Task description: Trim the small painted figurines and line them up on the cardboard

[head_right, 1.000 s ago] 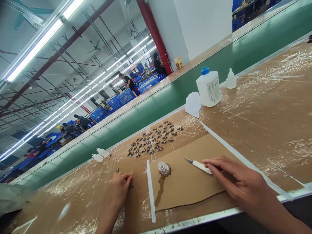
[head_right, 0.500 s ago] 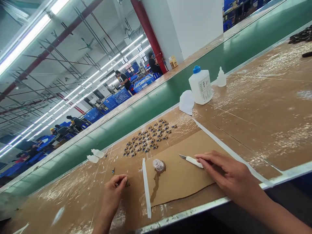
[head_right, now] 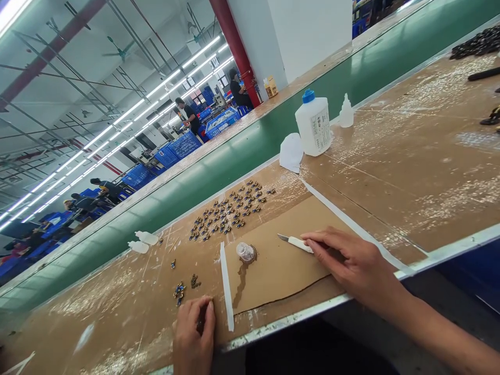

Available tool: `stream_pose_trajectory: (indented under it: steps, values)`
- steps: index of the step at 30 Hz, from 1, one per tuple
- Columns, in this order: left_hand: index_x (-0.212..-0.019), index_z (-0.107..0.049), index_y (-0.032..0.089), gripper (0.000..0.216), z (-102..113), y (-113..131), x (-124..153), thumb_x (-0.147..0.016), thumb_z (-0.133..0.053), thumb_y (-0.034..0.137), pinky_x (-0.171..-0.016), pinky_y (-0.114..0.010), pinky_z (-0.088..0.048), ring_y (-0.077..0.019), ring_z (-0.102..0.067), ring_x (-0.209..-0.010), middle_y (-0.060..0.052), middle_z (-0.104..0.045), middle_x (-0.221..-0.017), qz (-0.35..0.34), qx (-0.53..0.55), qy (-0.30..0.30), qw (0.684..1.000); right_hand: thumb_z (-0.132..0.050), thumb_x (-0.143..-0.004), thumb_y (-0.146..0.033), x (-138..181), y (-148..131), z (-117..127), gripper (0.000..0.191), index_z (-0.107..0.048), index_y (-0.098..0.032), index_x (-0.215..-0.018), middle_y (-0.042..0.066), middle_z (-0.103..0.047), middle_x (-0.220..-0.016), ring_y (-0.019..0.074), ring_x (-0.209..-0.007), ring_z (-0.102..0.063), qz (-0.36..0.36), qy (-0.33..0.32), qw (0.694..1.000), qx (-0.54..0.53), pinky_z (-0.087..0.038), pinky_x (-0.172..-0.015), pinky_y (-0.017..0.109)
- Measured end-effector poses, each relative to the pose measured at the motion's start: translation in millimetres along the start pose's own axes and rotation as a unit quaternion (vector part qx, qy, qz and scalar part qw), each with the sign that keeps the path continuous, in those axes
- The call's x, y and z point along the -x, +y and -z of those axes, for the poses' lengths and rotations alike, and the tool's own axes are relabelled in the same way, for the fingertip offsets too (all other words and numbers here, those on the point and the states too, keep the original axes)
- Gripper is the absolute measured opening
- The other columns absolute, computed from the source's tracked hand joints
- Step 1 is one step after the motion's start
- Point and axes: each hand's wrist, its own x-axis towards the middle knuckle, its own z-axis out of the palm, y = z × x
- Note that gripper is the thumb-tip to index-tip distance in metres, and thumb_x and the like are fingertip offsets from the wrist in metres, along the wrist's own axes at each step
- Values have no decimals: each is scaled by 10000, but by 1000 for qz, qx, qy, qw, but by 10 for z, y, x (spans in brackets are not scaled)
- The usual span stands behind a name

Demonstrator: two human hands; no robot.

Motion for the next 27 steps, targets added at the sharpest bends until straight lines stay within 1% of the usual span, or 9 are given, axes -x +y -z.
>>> stream_pose_trajectory:
  steps: [4, 9, 10, 12, 14, 16, 20, 23, 27]
  values:
    - [-809, -590, 219, 134, 13, 22, -25, -857, -487, 292, -742, -363, -364, -214, -522, -772, -36, -595, -794, 18, -9, -27, 999, -529, -864, -310, 1, 7, -7, 178, -664, -233, -951, 22, -684, -960, 159, -866, -639, 7, 4, 1000, 6, -482, -782, 220]
    - [-787, -597, 221, 177, 89, -93, -83, -866, -498, 345, -699, -317, -384, -187, -537, -757, -24, -597, -786, 16, 23, -76, 997, -536, -860, -311, 3, 40, -28, 162, -661, -248, -942, -2, -685, -944, 145, -839, -642, 16, 19, 1000, 4, -481, -761, 220]
    - [-786, -607, 226, 168, 108, -118, -94, -857, -518, 350, -693, -311, -383, -185, -541, -756, -18, -607, -784, 2, 8, -71, 997, -535, -861, -315, 3, 49, -32, 161, -660, -253, -942, -9, -685, -943, 143, -833, -642, 19, 24, 1000, 2, -482, -751, 222]
    - [-768, -622, 237, 132, 137, -146, -105, -834, -562, 334, -696, -318, -365, -191, -543, -750, -4, -622, -756, -39, -59, -35, 997, -534, -862, -321, 4, 59, -38, 158, -657, -265, -944, -22, -683, -937, 137, -824, -642, 23, 30, 999, 1, -480, -731, 223]
    - [-752, -629, 239, 109, 146, -139, -100, -833, -570, 283, -714, -340, -340, -205, -530, -745, 0, -622, -720, -80, -133, 13, 988, -533, -864, -324, 4, 58, -40, 154, -654, -273, -944, -31, -682, -935, 130, -819, -641, 26, 26, 999, 3, -476, -726, 219]
    - [-773, -633, 228, 102, 136, -111, -78, -842, -558, 228, -721, -350, -330, -209, -510, -741, -6, -618, -710, -109, -164, 39, 980, -532, -866, -324, 4, 51, -39, 148, -651, -276, -939, -36, -680, -936, 124, -820, -639, 28, 24, 999, 2, -472, -735, 214]
    - [-898, -643, 197, 104, 101, -95, -9, -845, -556, 175, -712, -323, -343, -188, -505, -757, -21, -628, -764, -139, -121, 57, 981, -535, -866, -316, 5, 42, -37, 141, -647, -281, -943, -40, -675, -949, 115, -835, -635, 27, 22, 999, 1, -468, -753, 200]
    - [-977, -642, 189, 157, 104, -140, 50, -852, -547, 175, -716, -311, -349, -180, -514, -778, -33, -639, -824, -122, -84, 62, 987, -534, -865, -323, 6, 39, -34, 137, -647, -288, -933, -50, -675, -937, 104, -815, -636, 24, 20, 1000, 6, -468, -742, 190]
    - [-975, -655, 203, 161, 139, -171, 117, -847, -558, 195, -734, -318, -351, -184, -519, -779, -34, -648, -844, -101, -65, 72, 990, -524, -865, -337, 5, 29, -32, 150, -653, -291, -926, -53, -681, -940, 101, -807, -642, 23, 21, 999, 18, -469, -745, 187]
